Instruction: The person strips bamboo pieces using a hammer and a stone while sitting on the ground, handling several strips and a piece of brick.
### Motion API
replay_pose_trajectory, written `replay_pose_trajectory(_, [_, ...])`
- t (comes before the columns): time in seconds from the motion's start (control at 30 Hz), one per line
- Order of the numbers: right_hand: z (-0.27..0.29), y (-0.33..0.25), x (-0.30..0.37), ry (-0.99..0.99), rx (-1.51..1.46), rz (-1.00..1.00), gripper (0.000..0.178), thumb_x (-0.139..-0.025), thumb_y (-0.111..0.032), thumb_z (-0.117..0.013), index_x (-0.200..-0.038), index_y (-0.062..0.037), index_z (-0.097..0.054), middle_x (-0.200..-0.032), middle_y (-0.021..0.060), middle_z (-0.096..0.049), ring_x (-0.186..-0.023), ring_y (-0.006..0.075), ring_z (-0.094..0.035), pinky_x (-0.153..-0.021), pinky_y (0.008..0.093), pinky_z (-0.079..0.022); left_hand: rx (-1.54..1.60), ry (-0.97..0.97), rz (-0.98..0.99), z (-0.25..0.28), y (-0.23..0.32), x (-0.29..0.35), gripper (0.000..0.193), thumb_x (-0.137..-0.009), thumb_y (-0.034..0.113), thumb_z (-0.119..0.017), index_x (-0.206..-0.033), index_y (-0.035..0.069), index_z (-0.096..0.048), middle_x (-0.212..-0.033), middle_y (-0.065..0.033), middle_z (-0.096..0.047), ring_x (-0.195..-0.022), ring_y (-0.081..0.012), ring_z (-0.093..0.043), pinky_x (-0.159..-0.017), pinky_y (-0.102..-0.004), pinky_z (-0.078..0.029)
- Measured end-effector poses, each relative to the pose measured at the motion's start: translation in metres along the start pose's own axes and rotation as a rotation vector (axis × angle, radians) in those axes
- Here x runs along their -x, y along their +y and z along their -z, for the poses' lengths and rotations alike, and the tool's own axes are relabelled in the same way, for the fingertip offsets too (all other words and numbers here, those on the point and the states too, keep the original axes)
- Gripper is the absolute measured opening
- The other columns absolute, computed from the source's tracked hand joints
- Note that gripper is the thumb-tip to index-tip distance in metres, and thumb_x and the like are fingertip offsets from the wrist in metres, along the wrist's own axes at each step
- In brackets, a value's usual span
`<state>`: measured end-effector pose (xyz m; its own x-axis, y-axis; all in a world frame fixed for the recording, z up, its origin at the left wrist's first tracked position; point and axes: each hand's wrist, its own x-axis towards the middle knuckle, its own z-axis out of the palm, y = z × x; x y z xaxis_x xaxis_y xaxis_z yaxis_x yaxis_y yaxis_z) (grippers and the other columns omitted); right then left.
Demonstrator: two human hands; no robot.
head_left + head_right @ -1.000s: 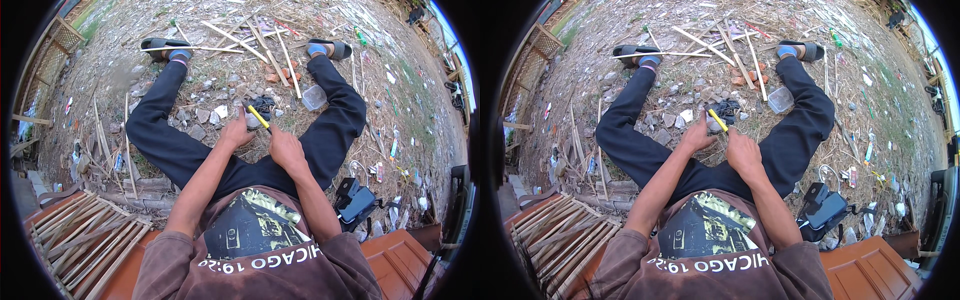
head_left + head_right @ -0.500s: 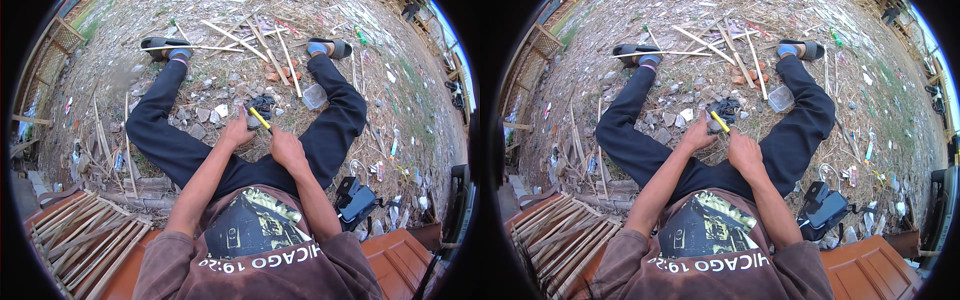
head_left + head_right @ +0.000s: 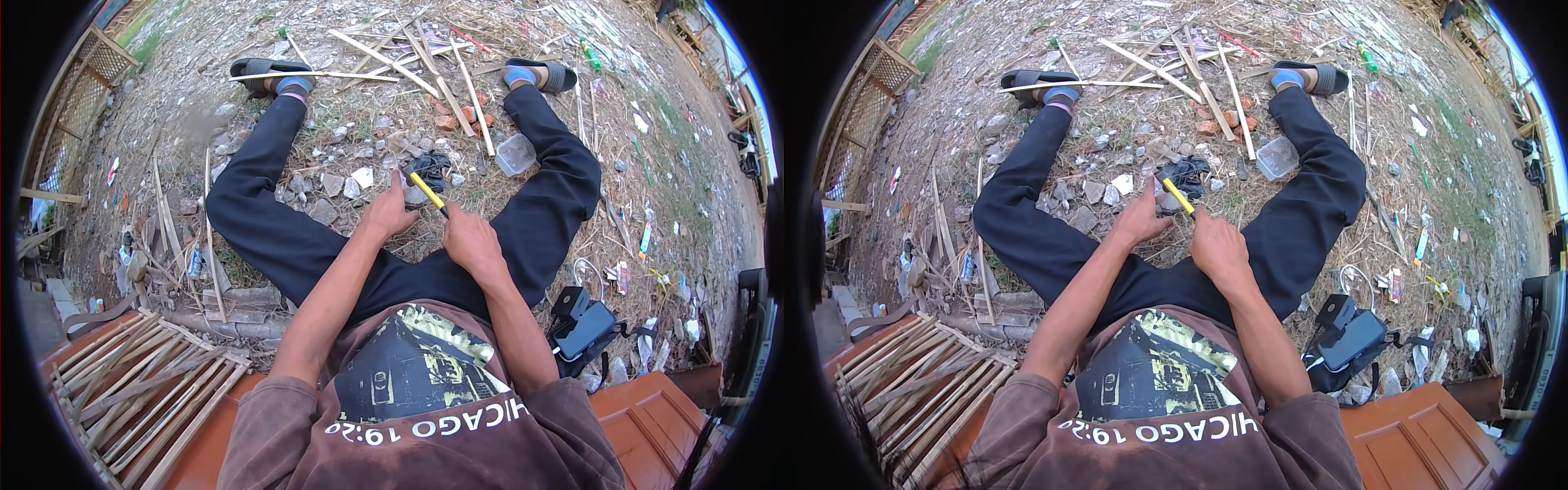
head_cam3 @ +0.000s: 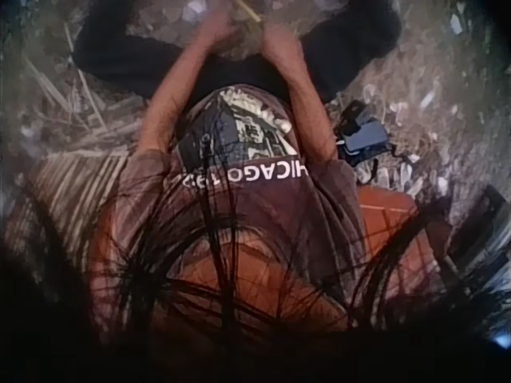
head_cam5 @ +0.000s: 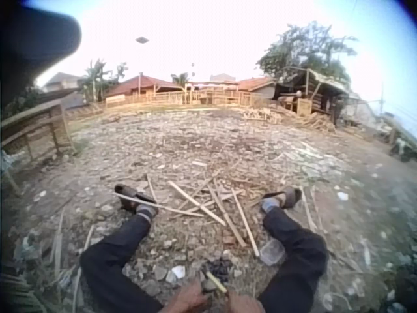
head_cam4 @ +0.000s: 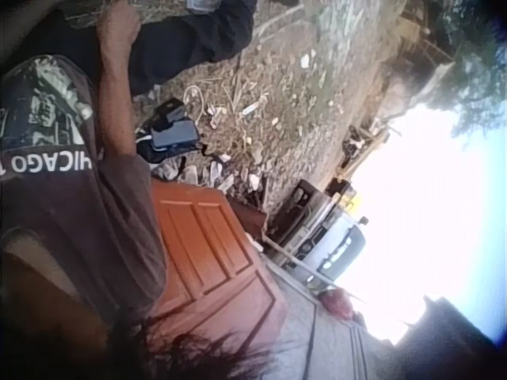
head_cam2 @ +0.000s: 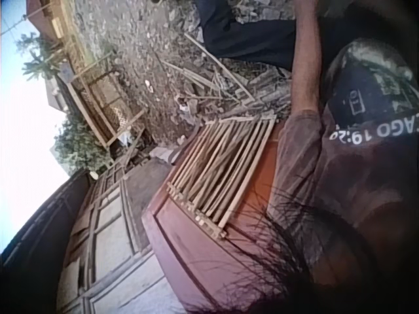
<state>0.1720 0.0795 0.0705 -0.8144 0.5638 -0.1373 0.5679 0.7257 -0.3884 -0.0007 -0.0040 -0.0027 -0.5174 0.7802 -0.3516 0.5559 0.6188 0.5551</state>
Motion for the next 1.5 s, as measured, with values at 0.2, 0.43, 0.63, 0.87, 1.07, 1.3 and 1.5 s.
replay_pose_trajectory(0.2, [-0.004,0.004,0.001,0.04,-0.005,0.029,0.017,-0.093,-0.013,-0.055,-0.103,0.0,-0.056,-0.082,0.0269,-0.068,-0.08,0.0464,-0.068,-0.072,0.0567,-0.053,-0.014,0.0,0.006,0.001,0.002,0.0,0.112,-0.076,0.031,-0.076,-0.153,-0.009,-0.005,-0.126,-0.0255,-0.064,-0.113,-0.0445,-0.062,-0.1,-0.0464,-0.049])
replay_pose_trajectory(0.43, [-0.004,0.002,-0.001,0.028,0.039,0.029,0.017,-0.091,-0.009,-0.053,-0.105,-0.0002,-0.055,-0.082,0.0264,-0.068,-0.079,0.0462,-0.068,-0.07,0.0559,-0.054,-0.044,0.074,-0.036,-0.007,-0.005,-0.001,0.111,-0.076,0.033,-0.075,-0.154,-0.009,-0.007,-0.105,-0.0307,-0.068,-0.099,-0.0445,-0.067,-0.088,-0.0501,-0.055])
replay_pose_trajectory(0.63, [-0.008,0.006,0.001,0.039,0.037,0.024,0.02,-0.09,-0.009,-0.053,-0.108,0.0002,-0.055,-0.083,0.0269,-0.068,-0.079,0.0464,-0.068,-0.07,0.0556,-0.054,-0.068,0.067,-0.033,-0.005,0.002,-0.001,0.113,-0.076,0.034,-0.075,-0.154,-0.009,-0.006,-0.104,-0.0305,-0.068,-0.098,-0.0442,-0.068,-0.087,-0.0504,-0.055])
replay_pose_trajectory(0.87, [0.004,0.012,-0.015,0.024,-0.028,-0.061,0.025,-0.091,-0.015,-0.055,-0.113,-0.0018,-0.057,-0.087,0.0291,-0.068,-0.084,0.0486,-0.067,-0.077,0.0592,-0.051,-0.208,-0.024,0.034,0.001,0.014,0.004,0.096,-0.083,0.036,-0.072,-0.153,-0.001,-0.019,-0.122,-0.0223,-0.067,-0.116,-0.0429,-0.062,-0.098,-0.0491,-0.05])
replay_pose_trajectory(1.07, [0.036,0.026,-0.056,0.008,-0.069,-0.05,0.032,-0.095,-0.02,-0.056,-0.123,-0.0036,-0.058,-0.098,0.0289,-0.068,-0.096,0.0468,-0.064,-0.084,0.0554,-0.049,-0.335,0.186,-0.158,-0.026,0.001,0.01,0.074,-0.084,0.038,-0.07,-0.143,0.003,-0.041,-0.127,-0.0188,-0.064,-0.127,-0.0369,-0.055,-0.099,-0.0538,-0.048])
replay_pose_trajectory(1.3, [0.072,0.047,-0.118,0.023,-0.265,0.069,0.036,-0.096,-0.02,-0.056,-0.126,-0.0004,-0.058,-0.105,0.0308,-0.066,-0.102,0.0464,-0.063,-0.087,0.0494,-0.048,-0.377,0.376,-0.292,-0.032,0.001,0.01,0.046,-0.083,0.035,-0.07,-0.117,0.005,-0.06,-0.117,-0.0119,-0.068,-0.108,-0.0287,-0.062,-0.09,-0.0452,-0.049])
replay_pose_trajectory(1.5, [0.072,0.059,-0.151,-0.126,-0.38,-0.068,0.038,-0.097,-0.022,-0.058,-0.128,0.0005,-0.058,-0.098,0.0226,-0.067,-0.09,0.033,-0.066,-0.082,0.0405,-0.049,-0.392,0.38,-0.256,-0.031,0.01,0.003,0.03,-0.083,0.025,-0.067,-0.106,0.006,-0.065,-0.113,-0.0097,-0.069,-0.101,-0.0251,-0.064,-0.088,-0.0404,-0.049])
